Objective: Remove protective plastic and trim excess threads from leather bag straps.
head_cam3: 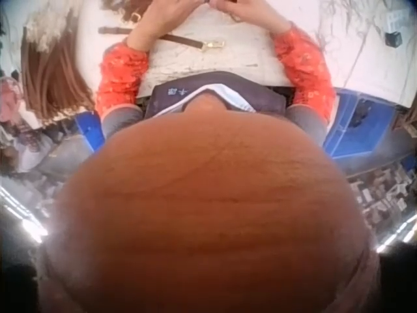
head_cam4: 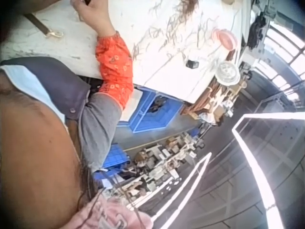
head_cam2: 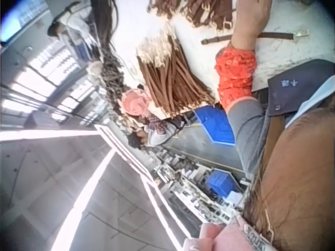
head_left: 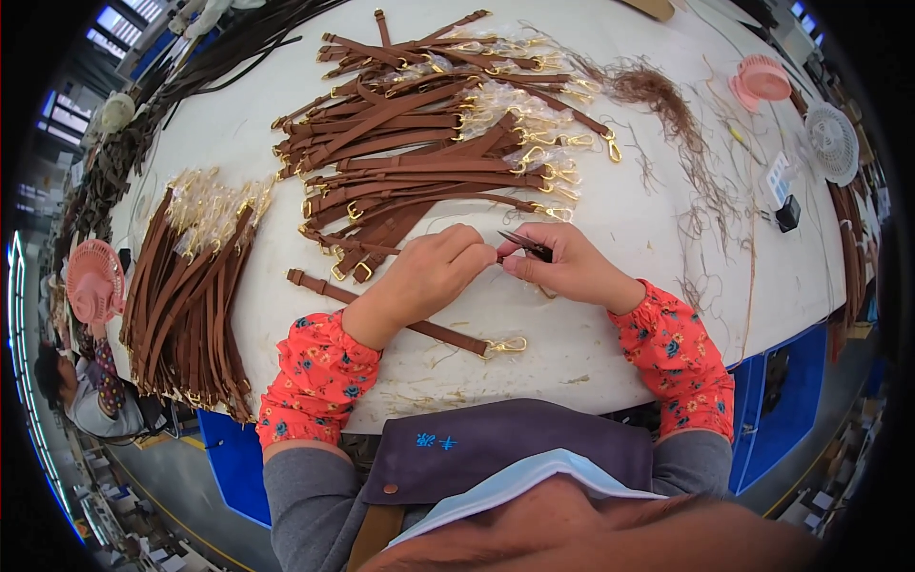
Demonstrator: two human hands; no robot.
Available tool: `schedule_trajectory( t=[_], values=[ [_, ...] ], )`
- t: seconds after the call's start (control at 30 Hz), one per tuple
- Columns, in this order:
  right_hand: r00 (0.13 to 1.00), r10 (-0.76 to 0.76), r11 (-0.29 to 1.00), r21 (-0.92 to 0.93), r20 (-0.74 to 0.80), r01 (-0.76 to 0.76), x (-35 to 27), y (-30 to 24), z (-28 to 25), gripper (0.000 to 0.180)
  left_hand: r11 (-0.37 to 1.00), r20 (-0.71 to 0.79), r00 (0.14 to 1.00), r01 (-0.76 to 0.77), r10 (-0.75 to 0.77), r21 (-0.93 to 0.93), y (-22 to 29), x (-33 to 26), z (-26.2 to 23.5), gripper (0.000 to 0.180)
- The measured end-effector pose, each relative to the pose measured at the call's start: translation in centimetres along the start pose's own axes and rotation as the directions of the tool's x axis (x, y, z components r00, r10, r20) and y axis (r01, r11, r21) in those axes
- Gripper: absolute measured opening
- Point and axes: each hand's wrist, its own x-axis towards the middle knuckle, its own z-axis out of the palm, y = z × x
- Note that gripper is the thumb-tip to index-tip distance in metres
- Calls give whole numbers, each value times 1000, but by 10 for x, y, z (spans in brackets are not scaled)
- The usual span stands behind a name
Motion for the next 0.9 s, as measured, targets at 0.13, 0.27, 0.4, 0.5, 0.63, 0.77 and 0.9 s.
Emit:
schedule_trajectory(
  t=[0.13, 0.27, 0.4, 0.5, 0.63, 0.77, 0.9],
  values=[
    [997, -30, 998, -61, -77, 26, 3, 9, 5, 17, 1000, -34, 999, -7, 6, -23, -1, 1, 3, 17],
    [960, -239, 969, -103, -148, 225, 6, 14, 8, 20, 1000, -69, 998, -11, 9, -21, 0, 2, 3, 19],
    [970, -171, 985, -30, -173, 169, 4, 9, 2, 23, 1000, -54, 999, 9, -9, -6, 0, 3, 3, 18],
    [997, -15, 961, 276, -73, 34, 1, 6, -1, 23, 999, -58, 998, 34, -35, -28, 1, 3, 1, 16],
    [999, -3, 838, 545, 38, -18, 1, 10, -15, 22, 999, -46, 999, -23, 21, -39, -3, 4, 1, 16],
    [991, -74, 673, 728, -109, 130, 0, 4, -34, 21, 996, -8, 996, -93, 94, 7, -4, 5, 3, 17],
    [909, -8, 884, 422, -417, 202, 2, 2, -33, 23, 998, -13, 998, -66, 66, 9, -4, 2, 3, 16]
  ],
)
